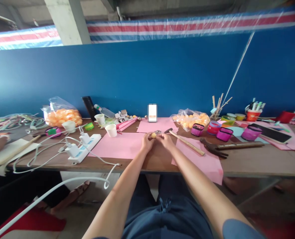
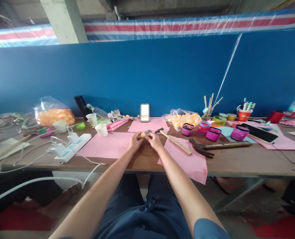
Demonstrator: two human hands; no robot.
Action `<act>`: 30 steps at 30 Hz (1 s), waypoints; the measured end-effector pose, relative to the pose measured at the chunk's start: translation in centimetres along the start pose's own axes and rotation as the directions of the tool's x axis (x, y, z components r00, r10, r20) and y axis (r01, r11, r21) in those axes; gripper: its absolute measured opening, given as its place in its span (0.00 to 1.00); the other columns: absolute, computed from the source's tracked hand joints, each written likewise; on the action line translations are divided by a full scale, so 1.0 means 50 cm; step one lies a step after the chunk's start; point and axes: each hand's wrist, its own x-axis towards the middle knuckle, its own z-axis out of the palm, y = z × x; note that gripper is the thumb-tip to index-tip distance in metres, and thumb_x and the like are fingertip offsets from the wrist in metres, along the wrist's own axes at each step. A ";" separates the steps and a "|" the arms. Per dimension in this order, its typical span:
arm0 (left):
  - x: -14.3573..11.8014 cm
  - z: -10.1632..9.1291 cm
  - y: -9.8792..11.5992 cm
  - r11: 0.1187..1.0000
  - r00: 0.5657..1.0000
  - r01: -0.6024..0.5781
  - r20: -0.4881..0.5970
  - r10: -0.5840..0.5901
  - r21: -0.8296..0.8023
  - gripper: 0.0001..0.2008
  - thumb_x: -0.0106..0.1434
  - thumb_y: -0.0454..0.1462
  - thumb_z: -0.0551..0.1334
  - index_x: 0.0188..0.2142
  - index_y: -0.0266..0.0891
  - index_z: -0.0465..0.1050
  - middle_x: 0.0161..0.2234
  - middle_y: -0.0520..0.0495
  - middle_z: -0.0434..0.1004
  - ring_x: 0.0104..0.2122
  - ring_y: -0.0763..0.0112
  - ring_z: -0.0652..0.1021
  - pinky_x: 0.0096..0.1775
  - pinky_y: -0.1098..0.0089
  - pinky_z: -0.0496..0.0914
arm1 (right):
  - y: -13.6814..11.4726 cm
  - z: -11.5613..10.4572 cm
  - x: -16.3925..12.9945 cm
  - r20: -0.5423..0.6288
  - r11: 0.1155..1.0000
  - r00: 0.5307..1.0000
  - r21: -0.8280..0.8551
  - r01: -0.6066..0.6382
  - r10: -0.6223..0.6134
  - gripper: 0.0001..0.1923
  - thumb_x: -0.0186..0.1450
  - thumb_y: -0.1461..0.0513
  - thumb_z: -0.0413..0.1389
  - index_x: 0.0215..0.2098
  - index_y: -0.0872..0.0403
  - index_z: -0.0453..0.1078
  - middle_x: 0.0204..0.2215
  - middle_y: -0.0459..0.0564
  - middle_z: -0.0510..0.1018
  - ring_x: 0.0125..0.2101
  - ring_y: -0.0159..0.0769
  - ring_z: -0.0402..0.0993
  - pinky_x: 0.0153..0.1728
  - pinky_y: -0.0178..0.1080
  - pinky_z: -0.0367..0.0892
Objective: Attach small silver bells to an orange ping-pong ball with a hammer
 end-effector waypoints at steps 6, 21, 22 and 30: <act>-0.003 0.002 0.010 1.000 1.000 -0.019 0.003 0.019 0.008 0.19 0.43 0.25 0.61 0.37 0.36 0.70 0.36 0.45 0.73 0.33 0.68 0.75 0.37 0.67 0.70 | -0.006 -0.001 -0.004 -0.008 1.000 1.000 -0.006 0.012 -0.012 0.12 0.54 0.56 0.53 0.30 0.56 0.73 0.27 0.49 0.78 0.30 0.38 0.71 0.34 0.38 0.64; -0.004 0.001 0.013 0.999 1.000 -0.012 0.007 0.011 0.037 0.19 0.43 0.24 0.61 0.37 0.36 0.70 0.36 0.46 0.74 0.33 0.69 0.75 0.37 0.68 0.70 | -0.003 0.004 -0.006 -0.061 1.000 0.998 -0.001 0.015 -0.015 0.12 0.53 0.56 0.56 0.29 0.56 0.71 0.28 0.49 0.78 0.31 0.38 0.72 0.36 0.39 0.63; -0.004 0.001 0.014 0.999 1.000 -0.010 0.002 0.010 0.037 0.19 0.43 0.24 0.61 0.37 0.36 0.70 0.36 0.46 0.74 0.33 0.70 0.75 0.37 0.68 0.70 | -0.003 0.004 -0.006 -0.060 1.000 0.998 0.001 0.013 -0.013 0.12 0.53 0.56 0.56 0.29 0.56 0.71 0.28 0.49 0.78 0.32 0.38 0.72 0.36 0.39 0.63; -0.004 0.000 0.007 0.999 1.000 0.010 0.008 -0.010 0.032 0.19 0.44 0.25 0.61 0.38 0.36 0.70 0.34 0.46 0.75 0.34 0.68 0.76 0.38 0.67 0.70 | -0.002 0.004 -0.005 -0.054 1.000 0.999 0.005 0.005 -0.004 0.11 0.52 0.57 0.56 0.30 0.56 0.71 0.29 0.50 0.78 0.32 0.39 0.72 0.37 0.39 0.64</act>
